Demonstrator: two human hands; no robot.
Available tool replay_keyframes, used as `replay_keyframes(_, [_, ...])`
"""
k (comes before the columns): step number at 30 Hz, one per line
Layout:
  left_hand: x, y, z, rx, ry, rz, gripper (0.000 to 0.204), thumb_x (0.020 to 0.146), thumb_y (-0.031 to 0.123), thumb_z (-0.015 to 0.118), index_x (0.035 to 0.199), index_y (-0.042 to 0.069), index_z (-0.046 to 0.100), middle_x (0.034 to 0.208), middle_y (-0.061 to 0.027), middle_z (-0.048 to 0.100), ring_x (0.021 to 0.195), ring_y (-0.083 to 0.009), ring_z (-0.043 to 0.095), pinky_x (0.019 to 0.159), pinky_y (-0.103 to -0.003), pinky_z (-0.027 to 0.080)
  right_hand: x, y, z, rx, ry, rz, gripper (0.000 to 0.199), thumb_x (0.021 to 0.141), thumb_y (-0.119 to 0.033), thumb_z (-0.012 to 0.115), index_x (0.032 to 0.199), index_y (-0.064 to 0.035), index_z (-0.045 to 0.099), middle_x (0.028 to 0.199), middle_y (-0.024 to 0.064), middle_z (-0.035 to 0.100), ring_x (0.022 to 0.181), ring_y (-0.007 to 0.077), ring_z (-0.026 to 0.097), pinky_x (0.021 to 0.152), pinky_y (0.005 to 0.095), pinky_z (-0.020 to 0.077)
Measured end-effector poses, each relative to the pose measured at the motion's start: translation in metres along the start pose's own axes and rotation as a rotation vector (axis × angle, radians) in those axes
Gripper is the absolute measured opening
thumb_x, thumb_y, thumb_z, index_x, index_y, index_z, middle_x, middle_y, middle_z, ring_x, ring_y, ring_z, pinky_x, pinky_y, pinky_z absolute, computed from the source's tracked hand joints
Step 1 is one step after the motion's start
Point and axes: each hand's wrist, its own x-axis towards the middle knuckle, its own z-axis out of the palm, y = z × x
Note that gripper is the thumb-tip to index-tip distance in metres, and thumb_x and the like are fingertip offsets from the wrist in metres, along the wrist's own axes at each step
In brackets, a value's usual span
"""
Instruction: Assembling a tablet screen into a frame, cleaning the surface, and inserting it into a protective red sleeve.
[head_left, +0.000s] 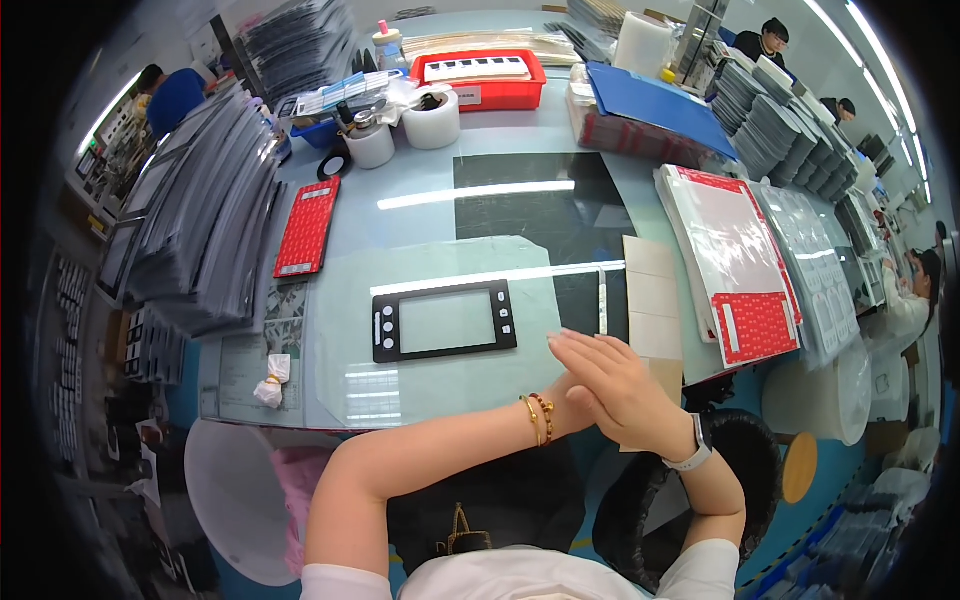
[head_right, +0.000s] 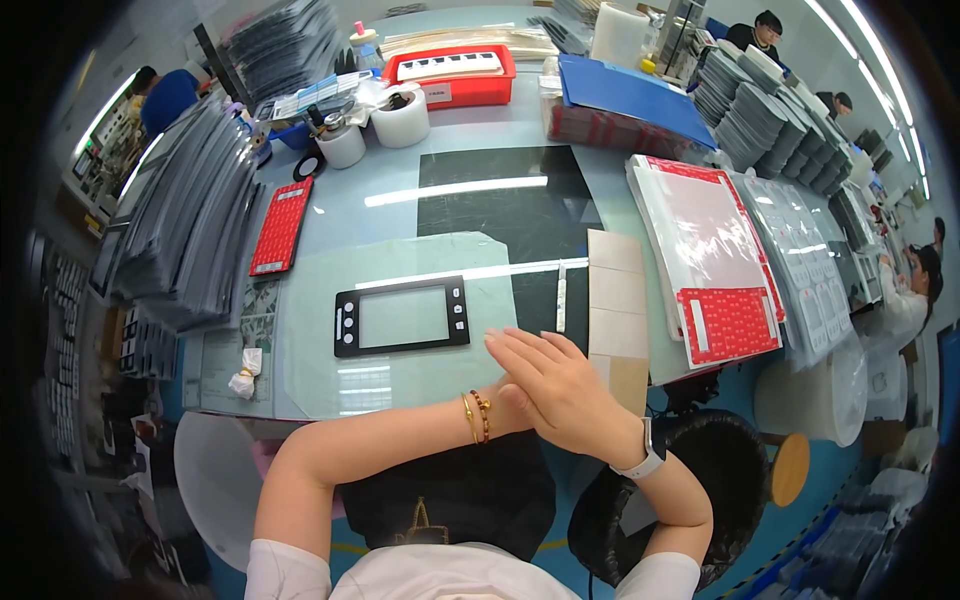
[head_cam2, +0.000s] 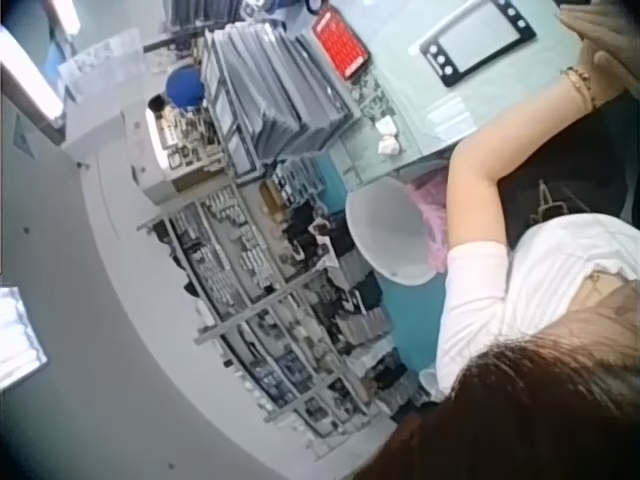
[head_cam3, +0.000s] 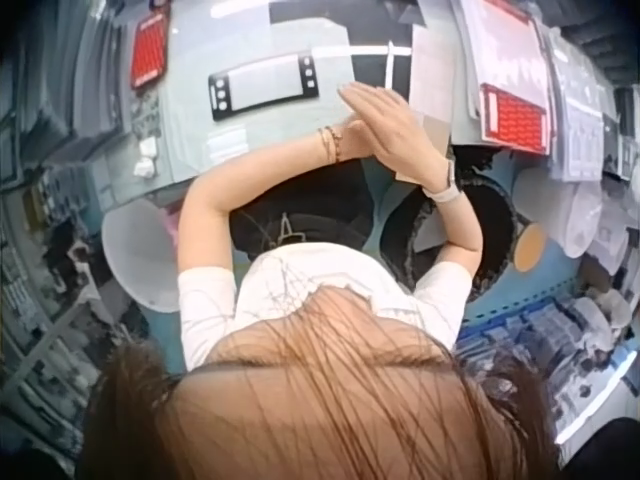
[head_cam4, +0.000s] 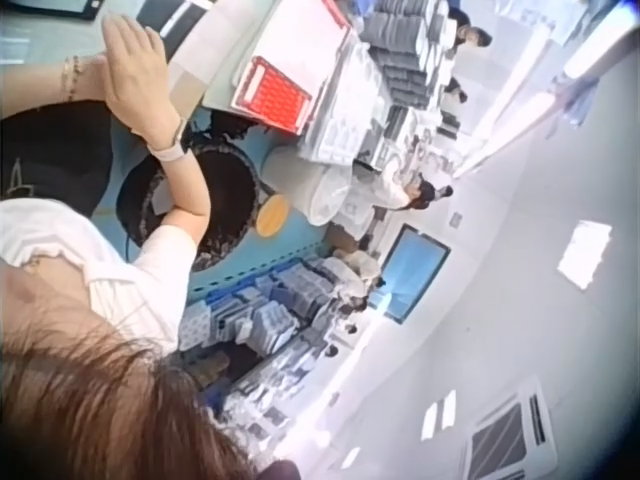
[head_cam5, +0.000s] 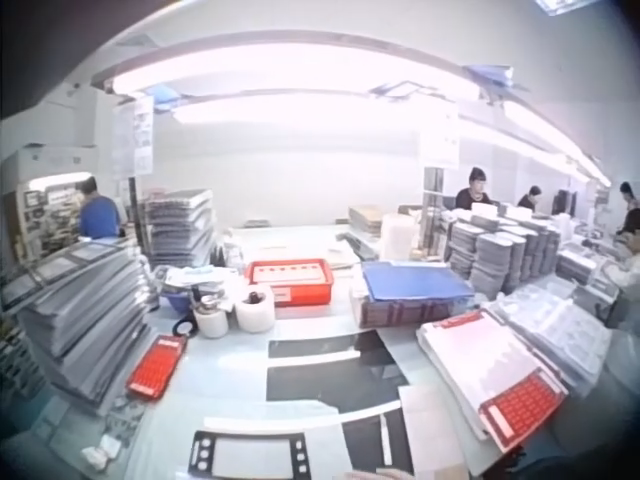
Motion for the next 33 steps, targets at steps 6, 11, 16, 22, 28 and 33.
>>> replay_keyframes(6, [0.024,0.012,0.005,-0.074,0.009,0.093,0.023,0.085,0.023,0.071,0.074,0.008,0.058,0.072,-0.0102,0.066,0.063,-0.0260,0.067,0.054,-0.036,0.045,-0.019,-0.013,0.012,-0.019,-0.018,-0.085,0.050,0.106,-0.031,0.057,0.145,-0.0001,0.056,0.151,0.0179,0.056,0.140,0.0380,0.053,0.116,0.0499,0.0398])
replay_keyframes(11, [0.033,0.002,-0.012,-0.355,-0.306,-0.287,0.021,0.095,0.019,0.069,0.103,0.000,0.069,0.092,-0.0107,0.073,0.089,-0.0309,0.072,0.078,-0.039,0.056,-0.078,0.025,-0.003,0.028,0.422,0.441,0.040,0.099,-0.010,0.065,0.137,0.0013,0.061,0.137,0.0220,0.064,0.130,0.0409,0.060,0.110,0.0451,0.0479])
replay_keyframes(16, [0.026,0.011,-0.006,-1.091,-0.114,-0.667,0.037,0.104,0.018,0.063,0.136,-0.001,0.060,0.124,-0.0120,0.070,0.116,-0.0202,0.068,0.096,-0.031,0.053,-0.120,0.065,0.026,-0.282,0.325,0.601,0.055,0.100,-0.022,0.064,0.148,0.0013,0.049,0.154,0.0231,0.050,0.145,0.0406,0.045,0.119,0.0525,0.0355])
replay_keyframes(22, [0.049,0.040,-0.017,-1.673,-0.052,-1.042,0.074,0.104,0.023,0.064,0.161,-0.004,0.026,0.159,-0.0154,0.044,0.135,-0.0258,0.057,0.109,-0.040,0.049,-0.133,0.067,0.053,-0.348,0.291,0.635,0.063,0.104,-0.037,0.058,0.152,0.0003,0.045,0.161,0.0196,0.043,0.153,0.0376,0.036,0.122,0.0603,0.0262])
replay_keyframes(28, [0.073,0.024,0.007,-1.379,-0.257,-0.951,0.060,0.101,0.025,0.067,0.148,-0.004,0.045,0.124,-0.0100,0.069,0.106,-0.0149,0.070,0.079,-0.029,0.055,-0.134,0.068,0.062,-0.272,0.379,0.633,0.054,0.106,-0.030,0.055,0.150,0.0004,0.048,0.160,0.0198,0.045,0.152,0.0383,0.037,0.121,0.0608,0.0255])
replay_keyframes(33, [0.082,0.024,0.034,-0.996,-0.286,-0.747,0.031,0.097,0.015,0.069,0.121,-0.003,0.061,0.091,-0.0063,0.075,0.086,-0.0126,0.073,0.061,-0.026,0.053,-0.126,0.069,0.054,-0.158,0.555,0.549,0.045,0.100,-0.017,0.065,0.140,0.0008,0.058,0.147,0.0194,0.057,0.141,0.0390,0.049,0.114,0.0522,0.0378])
